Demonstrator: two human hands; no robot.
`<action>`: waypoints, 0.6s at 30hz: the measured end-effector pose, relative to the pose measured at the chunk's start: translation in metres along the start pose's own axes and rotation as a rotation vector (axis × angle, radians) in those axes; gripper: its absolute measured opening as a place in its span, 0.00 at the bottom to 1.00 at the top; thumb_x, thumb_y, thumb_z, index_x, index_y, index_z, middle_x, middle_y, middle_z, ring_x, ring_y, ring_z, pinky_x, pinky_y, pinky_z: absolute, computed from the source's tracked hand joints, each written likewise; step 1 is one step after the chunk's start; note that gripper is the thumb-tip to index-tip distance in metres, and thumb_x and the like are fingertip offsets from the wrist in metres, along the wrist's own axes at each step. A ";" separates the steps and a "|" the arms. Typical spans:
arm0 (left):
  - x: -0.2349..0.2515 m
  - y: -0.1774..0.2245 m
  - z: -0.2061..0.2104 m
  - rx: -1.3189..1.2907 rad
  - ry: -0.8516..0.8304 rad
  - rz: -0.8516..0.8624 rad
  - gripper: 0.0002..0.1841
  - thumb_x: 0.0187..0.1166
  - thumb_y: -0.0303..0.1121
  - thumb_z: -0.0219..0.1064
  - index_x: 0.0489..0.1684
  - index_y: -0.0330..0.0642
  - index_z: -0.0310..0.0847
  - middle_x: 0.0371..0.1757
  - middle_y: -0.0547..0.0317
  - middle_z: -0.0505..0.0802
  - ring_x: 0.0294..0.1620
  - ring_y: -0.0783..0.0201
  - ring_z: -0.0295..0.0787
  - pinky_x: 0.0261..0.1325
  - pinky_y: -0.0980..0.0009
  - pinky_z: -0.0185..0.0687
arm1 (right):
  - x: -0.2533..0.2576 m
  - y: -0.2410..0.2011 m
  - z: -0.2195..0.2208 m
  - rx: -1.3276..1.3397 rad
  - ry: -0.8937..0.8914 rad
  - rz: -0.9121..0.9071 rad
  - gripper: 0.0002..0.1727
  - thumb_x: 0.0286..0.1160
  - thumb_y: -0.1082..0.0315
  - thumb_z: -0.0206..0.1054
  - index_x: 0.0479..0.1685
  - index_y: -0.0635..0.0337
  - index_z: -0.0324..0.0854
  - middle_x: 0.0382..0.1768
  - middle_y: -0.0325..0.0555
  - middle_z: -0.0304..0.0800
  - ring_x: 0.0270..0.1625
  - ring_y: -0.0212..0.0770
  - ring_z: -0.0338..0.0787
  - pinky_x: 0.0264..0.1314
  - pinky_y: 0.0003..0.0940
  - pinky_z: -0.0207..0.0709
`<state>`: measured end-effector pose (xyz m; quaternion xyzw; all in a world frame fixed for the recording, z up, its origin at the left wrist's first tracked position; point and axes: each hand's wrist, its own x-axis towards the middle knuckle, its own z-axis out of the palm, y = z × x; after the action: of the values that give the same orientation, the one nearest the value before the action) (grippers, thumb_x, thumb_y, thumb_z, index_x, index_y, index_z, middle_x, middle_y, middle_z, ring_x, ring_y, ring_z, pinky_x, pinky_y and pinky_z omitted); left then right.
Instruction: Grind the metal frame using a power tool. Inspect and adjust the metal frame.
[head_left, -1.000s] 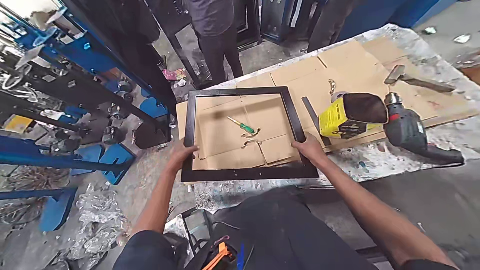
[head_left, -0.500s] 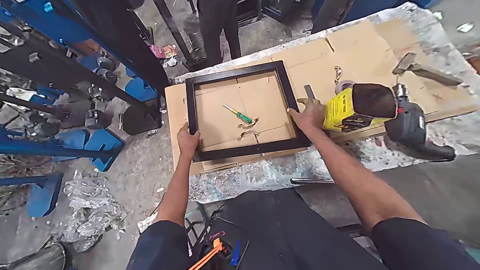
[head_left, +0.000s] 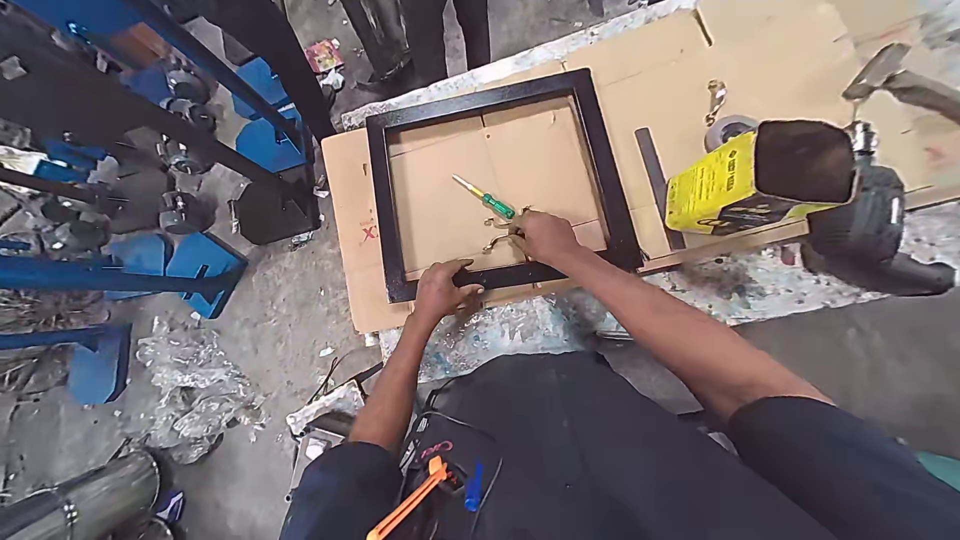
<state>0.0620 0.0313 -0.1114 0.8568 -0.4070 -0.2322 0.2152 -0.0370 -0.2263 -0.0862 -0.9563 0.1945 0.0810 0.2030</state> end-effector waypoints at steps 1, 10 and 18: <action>0.003 0.002 -0.003 -0.009 -0.024 -0.026 0.34 0.63 0.67 0.78 0.70 0.67 0.86 0.53 0.68 0.96 0.55 0.61 0.93 0.64 0.47 0.86 | 0.000 -0.001 0.000 0.016 0.001 0.027 0.10 0.78 0.59 0.68 0.47 0.53 0.90 0.47 0.54 0.92 0.49 0.60 0.93 0.42 0.67 0.84; 0.011 -0.021 -0.011 -0.490 0.326 -0.061 0.29 0.82 0.48 0.70 0.80 0.53 0.73 0.49 0.53 0.94 0.36 0.57 0.92 0.38 0.54 0.92 | -0.058 0.003 -0.029 0.408 0.201 0.314 0.12 0.80 0.59 0.71 0.54 0.54 0.86 0.47 0.48 0.95 0.43 0.49 0.94 0.49 0.58 0.87; 0.011 -0.048 -0.030 -0.336 0.268 0.044 0.23 0.81 0.40 0.71 0.74 0.46 0.79 0.51 0.53 0.95 0.43 0.57 0.94 0.49 0.52 0.92 | -0.129 0.000 -0.020 0.527 0.232 0.310 0.14 0.77 0.59 0.76 0.58 0.48 0.88 0.44 0.40 0.96 0.40 0.40 0.95 0.48 0.52 0.91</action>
<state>0.1140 0.0552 -0.1169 0.8232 -0.3488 -0.1759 0.4121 -0.1530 -0.1912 -0.0380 -0.8327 0.3739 -0.0516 0.4052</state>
